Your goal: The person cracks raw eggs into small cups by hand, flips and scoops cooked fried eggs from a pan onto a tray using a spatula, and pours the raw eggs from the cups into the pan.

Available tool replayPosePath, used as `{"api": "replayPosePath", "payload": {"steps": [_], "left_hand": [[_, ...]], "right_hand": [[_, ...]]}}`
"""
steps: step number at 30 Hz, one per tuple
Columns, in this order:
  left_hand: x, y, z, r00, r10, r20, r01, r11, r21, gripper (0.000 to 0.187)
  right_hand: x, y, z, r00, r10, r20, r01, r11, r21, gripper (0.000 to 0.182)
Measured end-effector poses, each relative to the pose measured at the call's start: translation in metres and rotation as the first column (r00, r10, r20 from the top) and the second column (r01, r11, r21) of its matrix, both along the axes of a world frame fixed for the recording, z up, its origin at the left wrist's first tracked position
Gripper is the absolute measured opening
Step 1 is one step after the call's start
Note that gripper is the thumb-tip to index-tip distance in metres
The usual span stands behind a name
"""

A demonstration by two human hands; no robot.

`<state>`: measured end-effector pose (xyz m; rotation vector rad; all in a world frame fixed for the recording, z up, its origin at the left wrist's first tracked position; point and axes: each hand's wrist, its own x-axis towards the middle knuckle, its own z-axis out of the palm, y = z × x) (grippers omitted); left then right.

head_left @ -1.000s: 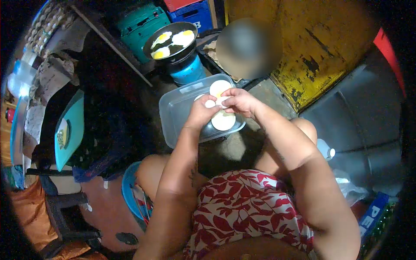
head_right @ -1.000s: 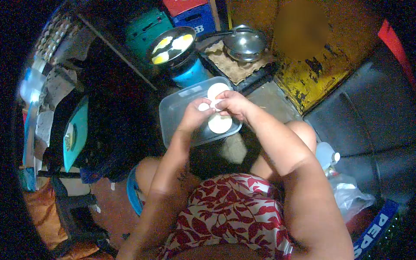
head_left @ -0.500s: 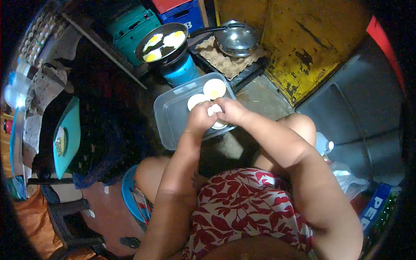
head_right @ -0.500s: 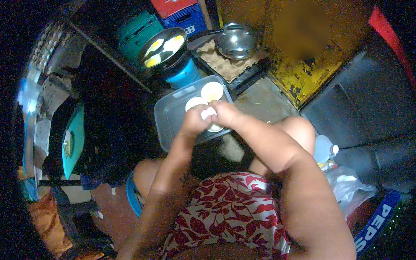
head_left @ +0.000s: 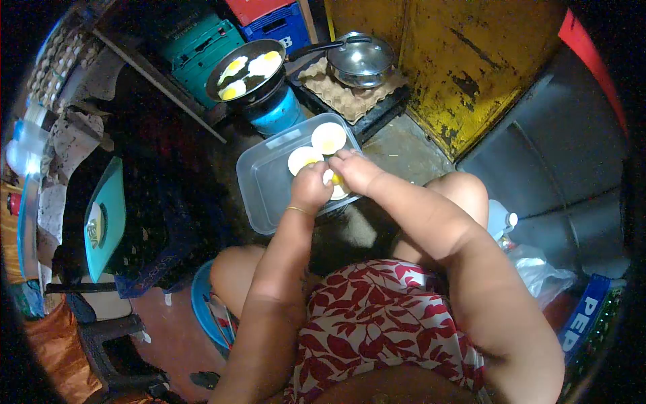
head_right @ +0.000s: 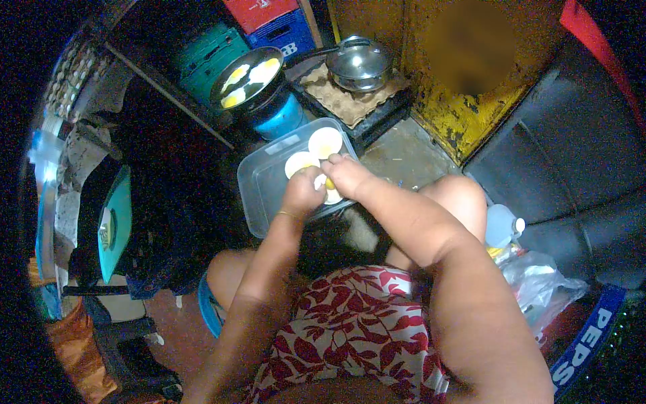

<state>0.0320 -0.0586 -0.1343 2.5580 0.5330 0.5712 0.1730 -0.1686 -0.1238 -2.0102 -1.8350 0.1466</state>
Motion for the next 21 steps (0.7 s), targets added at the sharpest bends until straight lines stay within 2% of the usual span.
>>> {"api": "replayPosePath", "payload": {"steps": [5,7,10,14,16,21], "left_hand": [[-0.003,0.001,0.006,0.998,-0.019,-0.054,0.021,0.999,0.048,0.026],[-0.005,0.001,0.012,0.993,-0.008,-0.120,0.008,1.000,0.004,0.023],[-0.007,0.002,0.022,0.988,0.000,-0.152,0.001,1.000,0.003,0.023],[-0.011,-0.002,0.045,0.989,0.029,-0.147,-0.035,0.999,-0.033,0.024],[-0.012,-0.003,0.051,0.992,0.058,-0.110,-0.063,0.997,-0.042,0.025],[-0.017,-0.005,0.062,0.995,0.030,-0.091,-0.035,0.998,-0.052,0.025]], "right_hand": [[-0.002,-0.002,0.007,1.000,0.002,0.012,-0.002,1.000,0.010,0.025],[-0.003,-0.002,0.007,0.999,-0.003,0.034,0.001,0.998,0.061,0.024],[-0.004,-0.001,0.015,0.999,0.010,0.053,-0.012,0.999,0.048,0.025],[-0.009,-0.001,0.030,0.995,-0.038,0.093,0.034,0.999,0.037,0.026],[-0.012,-0.001,0.037,0.991,-0.082,0.108,0.079,0.996,0.038,0.038],[-0.018,-0.005,0.039,0.992,-0.085,0.094,0.079,0.994,0.070,0.042]]}}
